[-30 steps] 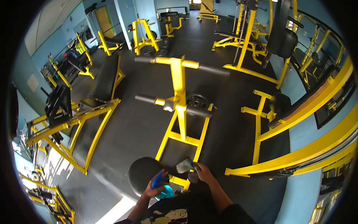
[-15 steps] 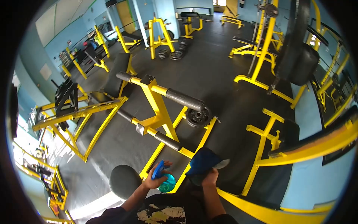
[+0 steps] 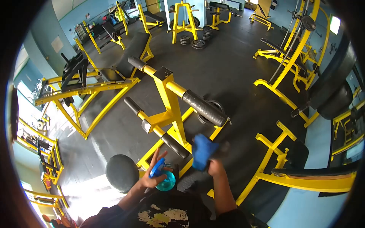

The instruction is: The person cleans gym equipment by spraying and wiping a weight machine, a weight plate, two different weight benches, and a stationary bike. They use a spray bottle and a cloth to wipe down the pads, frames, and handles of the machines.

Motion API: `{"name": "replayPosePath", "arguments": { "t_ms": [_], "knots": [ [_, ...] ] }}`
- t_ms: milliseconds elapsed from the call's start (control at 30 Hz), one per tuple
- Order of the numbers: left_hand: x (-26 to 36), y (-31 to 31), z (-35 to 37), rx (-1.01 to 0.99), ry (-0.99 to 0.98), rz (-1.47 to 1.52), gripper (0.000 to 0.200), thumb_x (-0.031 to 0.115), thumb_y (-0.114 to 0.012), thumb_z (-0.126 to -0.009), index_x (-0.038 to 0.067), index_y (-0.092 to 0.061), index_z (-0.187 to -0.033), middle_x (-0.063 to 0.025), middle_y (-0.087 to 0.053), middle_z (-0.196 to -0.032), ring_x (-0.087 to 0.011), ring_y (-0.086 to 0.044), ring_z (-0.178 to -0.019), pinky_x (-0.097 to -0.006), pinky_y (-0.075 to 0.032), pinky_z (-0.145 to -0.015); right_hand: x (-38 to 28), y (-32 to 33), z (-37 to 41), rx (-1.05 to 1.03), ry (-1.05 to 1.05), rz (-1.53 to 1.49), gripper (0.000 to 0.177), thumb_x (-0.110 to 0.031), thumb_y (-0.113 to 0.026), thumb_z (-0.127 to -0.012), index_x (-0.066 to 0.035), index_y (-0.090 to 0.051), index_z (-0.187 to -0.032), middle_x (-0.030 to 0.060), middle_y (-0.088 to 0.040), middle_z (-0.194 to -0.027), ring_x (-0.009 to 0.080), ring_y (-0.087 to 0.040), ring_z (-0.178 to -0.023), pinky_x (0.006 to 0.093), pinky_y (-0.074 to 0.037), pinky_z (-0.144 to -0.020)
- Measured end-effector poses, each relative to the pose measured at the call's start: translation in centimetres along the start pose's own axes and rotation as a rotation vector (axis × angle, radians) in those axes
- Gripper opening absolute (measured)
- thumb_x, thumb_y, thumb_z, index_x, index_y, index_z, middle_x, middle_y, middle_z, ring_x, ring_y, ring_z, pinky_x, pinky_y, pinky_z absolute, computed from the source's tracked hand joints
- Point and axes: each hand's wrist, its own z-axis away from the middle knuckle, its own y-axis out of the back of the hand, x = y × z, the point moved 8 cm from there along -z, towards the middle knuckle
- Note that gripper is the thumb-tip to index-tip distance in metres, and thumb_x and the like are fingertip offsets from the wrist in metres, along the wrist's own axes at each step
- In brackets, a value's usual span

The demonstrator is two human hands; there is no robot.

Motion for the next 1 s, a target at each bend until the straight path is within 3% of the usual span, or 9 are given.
{"name": "replayPosePath", "arguments": {
  "t_ms": [67, 100, 167, 300, 533, 667, 767, 833, 1000],
  "knots": [
    [0.3, 0.6, -0.9, 0.017, -0.027, 0.081, 0.117, -0.013, -0.066, -0.078, 0.018, 0.006, -0.164, -0.0202, -0.017, -0.168, -0.0281, -0.064, -0.119, -0.0412, -0.053, -0.097, 1.9, -0.9, -4.6, -0.235, -0.146, 0.215, 0.062, -0.037, -0.054, -0.104, -0.005, -0.037, -0.154, 0.0126, -0.046, -0.153, 0.0228, -0.051, -0.136, 0.0393, -0.042, -0.114],
    [0.4, 1.0, -1.5, 0.020, -0.044, 0.110, 0.114, -0.012, -0.067, -0.078, 0.017, 0.001, -0.164, -0.0198, -0.019, -0.167, -0.0298, -0.065, -0.117, -0.0432, -0.054, -0.096, -0.2, -5.3, -6.4, -0.279, 0.006, 0.830, 0.059, -0.037, -0.060, -0.101, -0.001, -0.047, -0.146, 0.0094, -0.060, -0.138, 0.0218, -0.059, -0.123, 0.0357, -0.045, -0.107],
    [-1.6, 1.7, -1.3, -0.042, 0.023, 0.109, 0.107, -0.012, -0.066, -0.079, 0.013, -0.005, -0.163, -0.0198, -0.029, -0.162, -0.0281, -0.064, -0.120, -0.0423, -0.052, -0.099, -0.5, -13.8, -8.5, -0.398, -0.388, 1.125, 0.077, -0.049, -0.067, -0.091, 0.004, -0.048, -0.143, 0.0255, -0.065, -0.130, 0.0318, -0.065, -0.119, 0.0388, -0.048, -0.102],
    [-3.2, 2.0, -1.8, -0.107, 0.218, 0.204, 0.090, -0.011, -0.064, -0.083, 0.008, -0.018, -0.158, -0.0161, -0.047, -0.147, -0.0276, -0.061, -0.124, -0.0428, -0.048, -0.103, 1.1, -14.4, -10.1, -0.190, -0.181, 1.769, 0.059, -0.046, -0.070, -0.090, 0.003, -0.057, -0.121, 0.0299, -0.069, -0.104, 0.0481, -0.066, -0.097, 0.0526, -0.053, -0.086],
    [-0.6, 1.5, -2.6, -0.015, 0.118, 0.276, 0.127, -0.010, -0.061, -0.079, 0.022, 0.037, -0.153, -0.0151, -0.046, -0.147, -0.0284, -0.069, -0.110, -0.0409, -0.049, -0.100, -2.0, -10.2, -2.6, -0.101, -0.113, 1.320, 0.044, -0.027, -0.071, -0.094, 0.001, -0.061, -0.127, 0.0207, -0.072, -0.112, 0.0318, -0.071, -0.103, 0.0395, -0.054, -0.089],
    [-1.9, 1.7, -2.5, -0.068, 0.077, 0.278, 0.126, -0.011, -0.061, -0.080, 0.023, 0.032, -0.156, -0.0153, -0.048, -0.146, -0.0288, -0.068, -0.113, -0.0419, -0.049, -0.100, 1.5, -7.0, -4.6, -0.146, -0.558, 0.604, 0.039, -0.030, -0.061, -0.103, 0.000, -0.064, -0.126, 0.0042, -0.072, -0.114, 0.0136, -0.068, -0.099, 0.0316, -0.055, -0.089],
    [-1.9, 1.4, -2.4, -0.043, 0.117, 0.383, 0.127, -0.010, -0.063, -0.081, 0.027, 0.031, -0.157, -0.0165, -0.054, -0.139, -0.0311, -0.066, -0.117, -0.0447, -0.050, -0.102, 4.8, -5.3, -8.8, 0.012, -0.754, 0.312, 0.039, -0.033, -0.060, -0.103, -0.001, -0.066, -0.126, 0.0048, -0.073, -0.111, 0.0148, -0.070, -0.095, 0.0303, -0.056, -0.086],
    [-1.9, 1.6, -2.1, -0.021, 0.092, 0.376, 0.125, -0.011, -0.064, -0.080, 0.027, 0.026, -0.159, -0.0165, -0.046, -0.145, -0.0313, -0.066, -0.116, -0.0448, -0.051, -0.100, 5.9, -8.7, -9.1, -0.248, -0.864, -0.021, 0.043, -0.038, -0.061, -0.102, -0.002, -0.066, -0.125, 0.0044, -0.074, -0.108, 0.0147, -0.070, -0.091, 0.0296, -0.057, -0.083],
    [-0.1, 3.2, -1.1, 0.106, 0.029, 0.234, 0.120, -0.014, -0.059, -0.075, 0.019, 0.014, -0.164, -0.0158, -0.028, -0.163, -0.0270, -0.065, -0.113, -0.0400, -0.051, -0.098, 4.4, -4.6, -5.0, -0.110, -0.685, 0.273, 0.047, -0.037, -0.063, -0.101, 0.000, -0.063, -0.130, 0.0075, -0.073, -0.112, 0.0146, -0.068, -0.100, 0.0303, -0.055, -0.089]
  ]
}}
